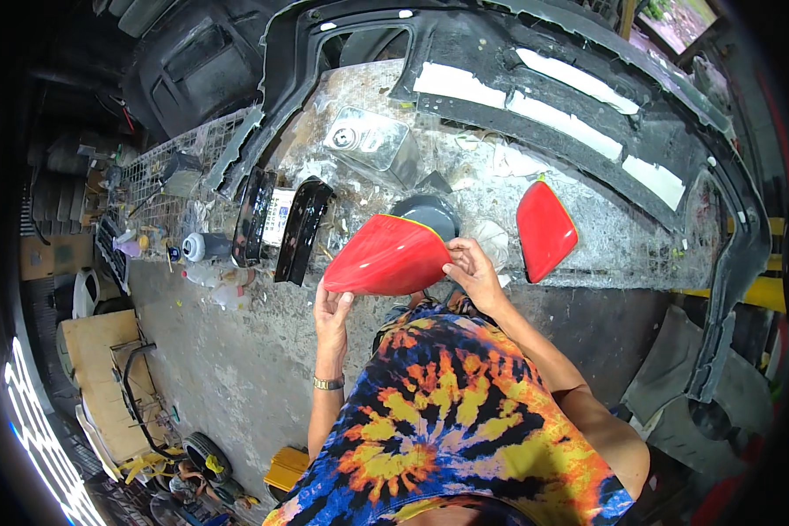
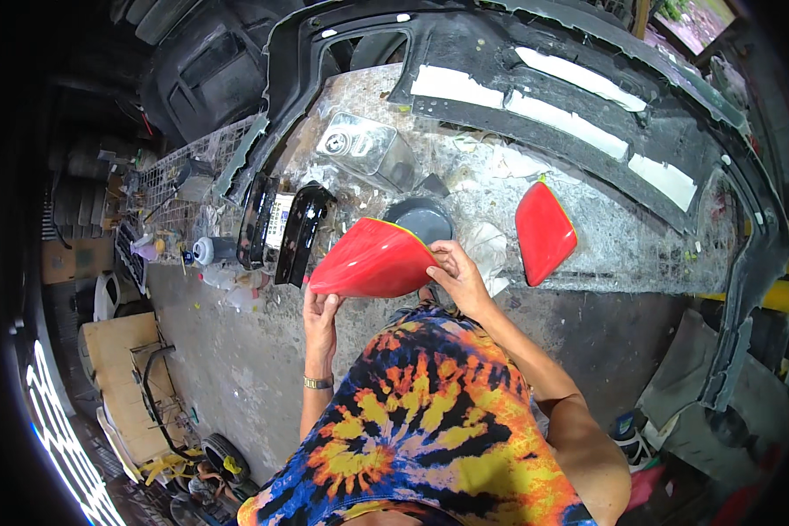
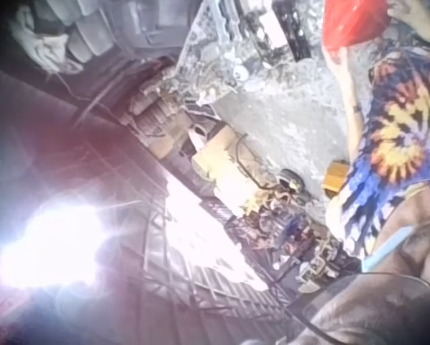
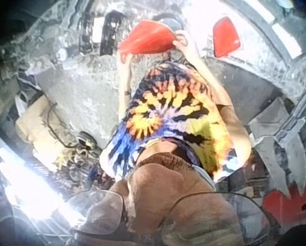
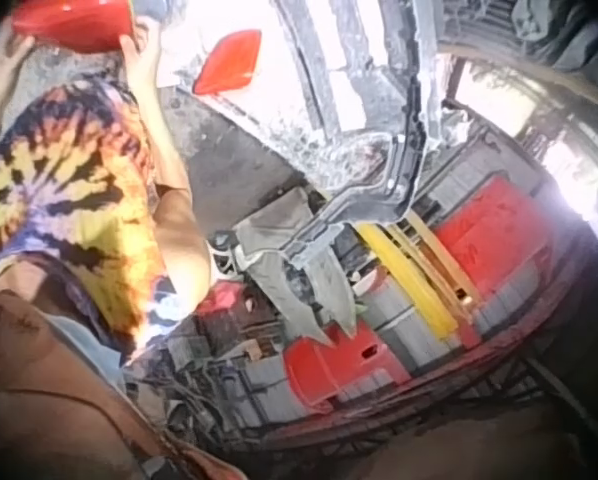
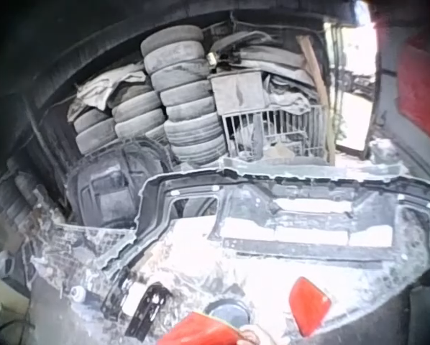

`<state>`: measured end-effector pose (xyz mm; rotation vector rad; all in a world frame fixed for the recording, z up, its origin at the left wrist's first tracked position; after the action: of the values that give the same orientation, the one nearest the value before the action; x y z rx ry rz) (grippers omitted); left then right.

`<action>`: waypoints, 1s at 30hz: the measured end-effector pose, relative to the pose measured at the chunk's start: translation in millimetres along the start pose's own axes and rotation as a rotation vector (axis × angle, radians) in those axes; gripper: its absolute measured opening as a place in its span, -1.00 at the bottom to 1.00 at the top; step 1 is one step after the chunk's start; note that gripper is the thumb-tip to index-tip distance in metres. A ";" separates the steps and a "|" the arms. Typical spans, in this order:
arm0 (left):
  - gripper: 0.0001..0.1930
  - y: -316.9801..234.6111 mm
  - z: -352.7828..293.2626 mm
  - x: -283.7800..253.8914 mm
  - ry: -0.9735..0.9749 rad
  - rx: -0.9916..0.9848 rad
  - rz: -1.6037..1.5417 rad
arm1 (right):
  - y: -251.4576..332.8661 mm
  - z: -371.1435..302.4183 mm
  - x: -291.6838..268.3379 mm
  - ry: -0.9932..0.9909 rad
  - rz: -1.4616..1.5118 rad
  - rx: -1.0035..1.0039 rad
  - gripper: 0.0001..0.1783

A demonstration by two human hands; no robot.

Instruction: The recorder is prepping and cleaning car side mirror housings on a workbench.

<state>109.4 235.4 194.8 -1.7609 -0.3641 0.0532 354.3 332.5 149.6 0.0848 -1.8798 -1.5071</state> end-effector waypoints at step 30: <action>-0.54 -17.2 163.7 99.9 0.530 -0.178 0.141 | -84.4 -10.2 -6.2 -0.168 0.438 0.200 -0.27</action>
<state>162.4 420.5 190.6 -1.8943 0.1455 -0.3491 333.4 300.2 73.5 -0.3504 -2.0138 -1.0536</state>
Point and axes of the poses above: each hand's wrist, its own z-axis towards the middle knuckle, its own x-axis out of the palm, y = z × x, the point moved 7 cm from there along z, towards the middle knuckle, and after that the axes turned 9 degrees about y, right-handed, at the moved point
